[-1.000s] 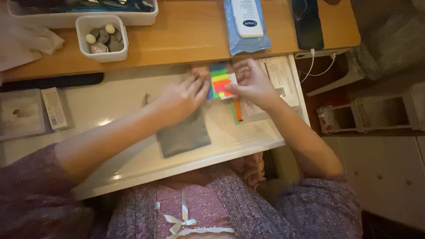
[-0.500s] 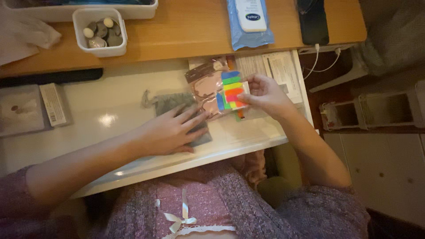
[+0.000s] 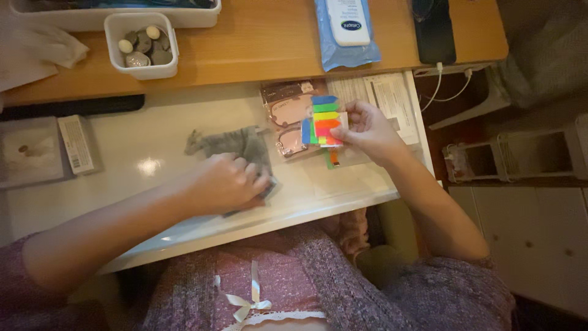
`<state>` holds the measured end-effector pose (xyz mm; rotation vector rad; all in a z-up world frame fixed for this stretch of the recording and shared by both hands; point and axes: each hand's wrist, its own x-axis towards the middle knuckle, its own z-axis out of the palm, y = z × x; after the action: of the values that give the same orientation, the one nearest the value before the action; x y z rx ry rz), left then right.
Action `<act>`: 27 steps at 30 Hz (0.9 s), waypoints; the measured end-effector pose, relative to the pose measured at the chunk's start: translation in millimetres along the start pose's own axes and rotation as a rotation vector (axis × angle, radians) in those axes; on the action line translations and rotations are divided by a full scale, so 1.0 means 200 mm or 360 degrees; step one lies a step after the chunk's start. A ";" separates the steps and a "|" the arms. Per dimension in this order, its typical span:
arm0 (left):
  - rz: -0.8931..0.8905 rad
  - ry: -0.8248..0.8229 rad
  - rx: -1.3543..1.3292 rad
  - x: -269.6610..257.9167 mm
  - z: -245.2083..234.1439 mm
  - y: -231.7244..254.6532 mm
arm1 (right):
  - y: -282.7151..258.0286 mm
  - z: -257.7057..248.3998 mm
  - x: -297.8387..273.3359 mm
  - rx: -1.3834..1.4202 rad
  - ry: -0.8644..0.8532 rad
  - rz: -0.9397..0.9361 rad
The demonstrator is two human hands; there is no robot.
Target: The person organizes various items on a desk and in a drawer, including folding a green paper, grouping documents together, and placing small objects like coins and stickers into specific containers or bags.
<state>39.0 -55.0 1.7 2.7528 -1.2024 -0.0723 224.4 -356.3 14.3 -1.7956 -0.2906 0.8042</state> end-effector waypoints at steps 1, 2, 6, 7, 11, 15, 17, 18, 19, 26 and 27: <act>-0.0022 -0.0058 0.0059 0.00 -0.01 0.00 | 0.00 0.01 -0.01 -0.0075 -0.0008 0.0017; -0.0023 -0.0058 0.0058 0.00 -0.03 0.00 | -0.01 0.02 -0.03 -0.0076 -0.0008 0.0018; -0.0002 0.0056 -0.0064 -0.01 -0.09 -0.02 | -0.07 0.05 -0.18 -0.0316 -0.0218 -0.0038; -0.0015 -0.0159 -0.0120 -0.01 -0.09 -0.03 | -0.08 0.07 -0.23 -0.0591 -0.0293 -0.0139; 0.0075 0.0219 -0.0245 0.01 -0.04 -0.03 | -0.07 0.20 -0.38 -0.0367 -0.0246 0.0247; 0.0058 0.0558 -0.0203 0.12 0.02 0.05 | -0.11 0.30 -0.42 -0.0825 -0.0022 0.0393; -0.0010 0.0520 -0.0231 0.15 0.03 0.09 | -0.15 0.31 -0.44 -0.0959 0.0020 0.0202; -0.0069 0.0475 -0.0274 0.17 0.03 0.10 | -0.17 0.31 -0.45 -0.1099 0.0000 0.0075; -0.0128 0.0431 -0.0317 0.18 0.03 0.10 | -0.19 0.31 -0.46 -0.1237 -0.0022 -0.0053; -0.0036 0.0439 -0.0448 0.18 0.03 0.13 | -0.29 0.22 -0.46 -0.0991 -0.0003 0.0009; -0.0041 0.0462 -0.0403 0.18 0.03 0.13 | -0.27 0.24 -0.43 -0.0871 -0.0060 -0.0009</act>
<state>43.7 -100.7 -0.5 2.4555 -1.0057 0.1568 139.5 -347.0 87.2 -2.2862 -0.5828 0.8044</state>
